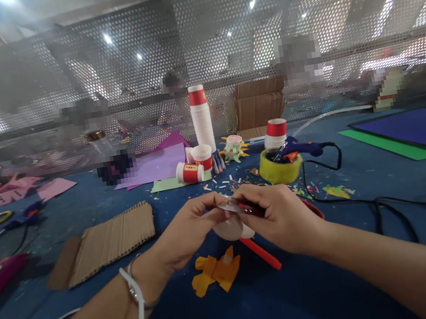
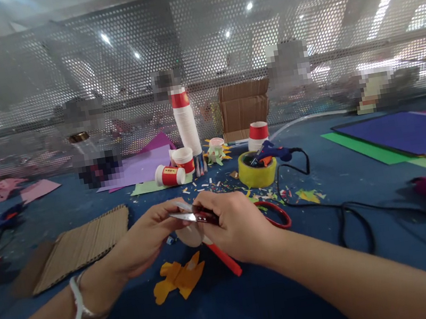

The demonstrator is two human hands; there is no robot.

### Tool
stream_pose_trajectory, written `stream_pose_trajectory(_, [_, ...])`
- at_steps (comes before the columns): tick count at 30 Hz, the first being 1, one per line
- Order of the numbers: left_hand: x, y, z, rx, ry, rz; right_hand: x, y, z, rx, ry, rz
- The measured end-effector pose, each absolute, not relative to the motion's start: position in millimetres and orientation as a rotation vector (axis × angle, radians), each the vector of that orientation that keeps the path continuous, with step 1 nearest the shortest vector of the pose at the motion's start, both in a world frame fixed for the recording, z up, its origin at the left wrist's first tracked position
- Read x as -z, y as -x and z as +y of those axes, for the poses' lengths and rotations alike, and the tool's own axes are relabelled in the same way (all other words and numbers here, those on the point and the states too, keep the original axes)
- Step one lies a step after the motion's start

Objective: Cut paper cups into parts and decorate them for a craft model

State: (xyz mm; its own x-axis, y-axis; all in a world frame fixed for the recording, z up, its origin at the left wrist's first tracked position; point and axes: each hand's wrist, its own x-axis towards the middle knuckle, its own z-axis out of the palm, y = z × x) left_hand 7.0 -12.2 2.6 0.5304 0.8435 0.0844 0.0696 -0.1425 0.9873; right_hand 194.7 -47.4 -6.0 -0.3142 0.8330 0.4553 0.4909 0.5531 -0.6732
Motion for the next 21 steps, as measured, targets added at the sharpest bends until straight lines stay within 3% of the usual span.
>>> stream_pose_trajectory(9, [-7,-11,-25,-0.909,-1.541,0.789,0,-221,-20,-0.252,1.213,-1.683])
stream_pose_trajectory(13, [-5,-9,-14,-1.009,-1.417,0.802,4,-229,-10,-0.171,1.295,-1.81])
stream_pose_trajectory(21, [1,-8,-7,-0.993,-1.237,0.759,12,-225,-11,-0.171,1.273,-1.771])
